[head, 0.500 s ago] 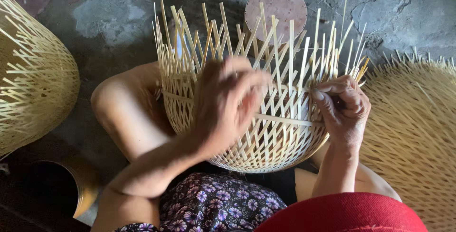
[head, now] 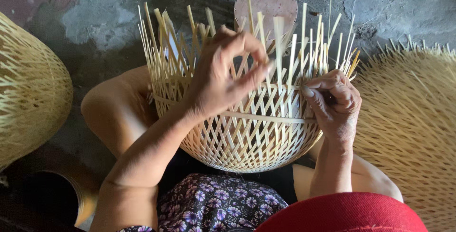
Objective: The person weaves thin strips of bamboo into a partially constructed circular basket by hand, overlapping the strips and tucking the ends into the frame.
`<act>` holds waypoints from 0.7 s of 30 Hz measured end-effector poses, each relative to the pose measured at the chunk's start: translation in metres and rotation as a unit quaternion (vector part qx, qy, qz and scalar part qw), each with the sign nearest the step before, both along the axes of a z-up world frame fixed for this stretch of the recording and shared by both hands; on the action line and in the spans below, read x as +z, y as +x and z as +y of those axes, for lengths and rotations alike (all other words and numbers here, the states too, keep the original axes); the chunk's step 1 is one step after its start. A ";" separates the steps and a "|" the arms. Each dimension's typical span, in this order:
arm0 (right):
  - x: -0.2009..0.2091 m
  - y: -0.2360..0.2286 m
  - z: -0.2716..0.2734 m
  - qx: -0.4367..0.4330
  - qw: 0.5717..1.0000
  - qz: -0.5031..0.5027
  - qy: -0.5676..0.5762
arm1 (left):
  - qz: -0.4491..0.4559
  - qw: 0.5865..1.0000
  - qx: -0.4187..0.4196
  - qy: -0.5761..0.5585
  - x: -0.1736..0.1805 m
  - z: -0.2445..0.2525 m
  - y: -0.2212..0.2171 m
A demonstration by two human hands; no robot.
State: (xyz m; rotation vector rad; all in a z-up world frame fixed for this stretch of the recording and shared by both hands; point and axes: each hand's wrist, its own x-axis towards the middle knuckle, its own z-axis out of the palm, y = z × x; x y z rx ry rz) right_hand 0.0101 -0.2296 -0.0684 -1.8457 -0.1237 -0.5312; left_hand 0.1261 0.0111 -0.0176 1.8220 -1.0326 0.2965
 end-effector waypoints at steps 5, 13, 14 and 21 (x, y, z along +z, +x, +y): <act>0.002 -0.001 0.002 -0.024 0.999 0.032 -0.001 | -0.108 0.982 0.124 0.097 0.008 -0.022 -0.020; 0.002 0.001 0.002 -0.013 1.000 0.011 0.007 | 0.055 0.998 -0.016 0.019 0.006 -0.021 -0.008; 0.002 0.002 0.001 -0.012 1.000 0.006 0.005 | -0.022 0.996 0.046 0.074 0.006 -0.022 -0.016; 0.004 0.001 0.003 -0.022 0.999 0.024 0.007 | -0.045 0.993 0.068 0.089 0.001 -0.036 -0.018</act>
